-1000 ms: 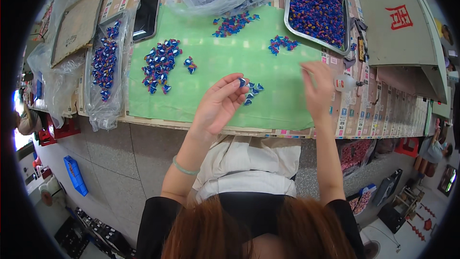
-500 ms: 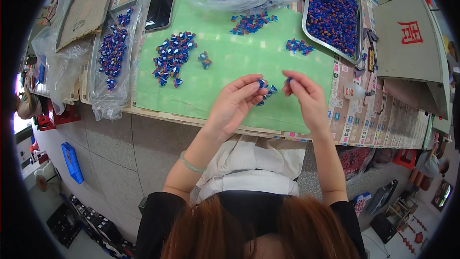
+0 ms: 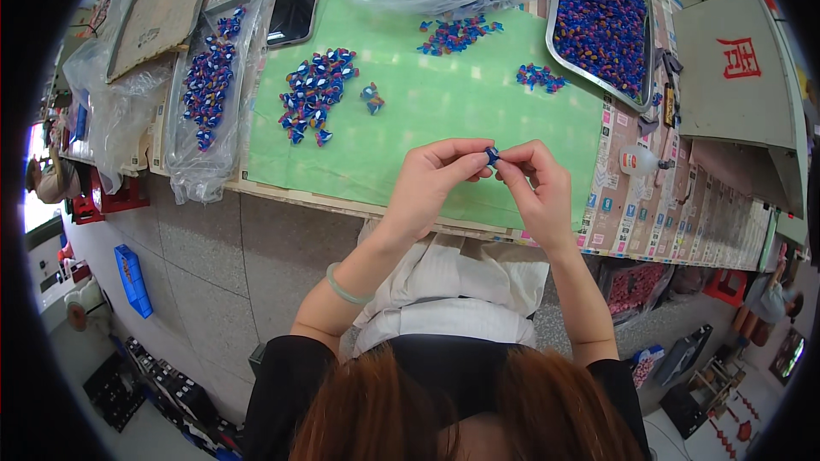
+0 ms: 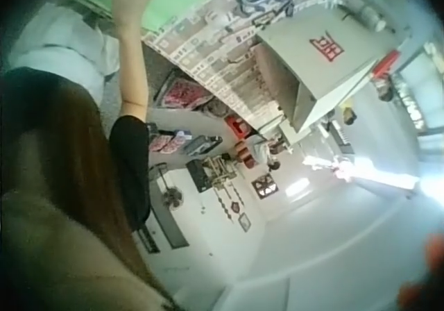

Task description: Applying glue to small blue plastic components and joining them with white plastic pieces at a workbench.

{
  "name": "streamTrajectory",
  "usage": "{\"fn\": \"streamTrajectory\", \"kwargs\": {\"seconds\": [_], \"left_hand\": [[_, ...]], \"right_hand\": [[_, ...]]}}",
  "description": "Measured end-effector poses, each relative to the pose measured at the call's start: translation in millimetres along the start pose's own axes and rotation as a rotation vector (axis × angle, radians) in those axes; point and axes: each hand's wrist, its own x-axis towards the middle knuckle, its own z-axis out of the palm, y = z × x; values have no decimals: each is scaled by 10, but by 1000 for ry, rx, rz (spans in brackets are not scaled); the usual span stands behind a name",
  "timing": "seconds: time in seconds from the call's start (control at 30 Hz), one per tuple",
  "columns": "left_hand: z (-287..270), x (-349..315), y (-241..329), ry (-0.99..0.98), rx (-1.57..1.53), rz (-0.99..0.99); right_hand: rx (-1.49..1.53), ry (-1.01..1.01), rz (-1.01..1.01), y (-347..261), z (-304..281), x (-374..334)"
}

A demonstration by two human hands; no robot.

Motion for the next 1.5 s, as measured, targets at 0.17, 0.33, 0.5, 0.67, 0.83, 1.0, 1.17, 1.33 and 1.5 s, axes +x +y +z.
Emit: {"fn": "streamTrajectory", "kwargs": {"seconds": [0.17, 0.33, 0.5, 0.67, 0.83, 1.0, 1.17, 1.33, 1.5], "left_hand": [[117, -40, -19, 73, 294, 197], [173, -34, -58, 136, 690, 517], [173, -38, -66, 120, 823, 669], [148, -22, -95, 128, 839, 706], [151, -24, -127, 138, 815, 656], [184, -17, -109, 93, 462, 457], [179, -53, -38, 21, 408, 330], [180, -44, 32, -83, 457, 488], [167, -39, 49, -102, 62, 120]], "right_hand": [[311, 105, 190, -24, 38, -26], [499, 123, 266, -31, 5, -16], [562, 123, 298, 17, 18, -38], [571, 116, 288, 44, 38, -32], [540, 125, 283, 41, 41, -39], [496, 154, 228, -21, -17, -48], [717, 100, 310, -53, -49, -85], [824, 67, 338, -110, -86, -101], [774, 103, 292, -209, -67, -149]]}}
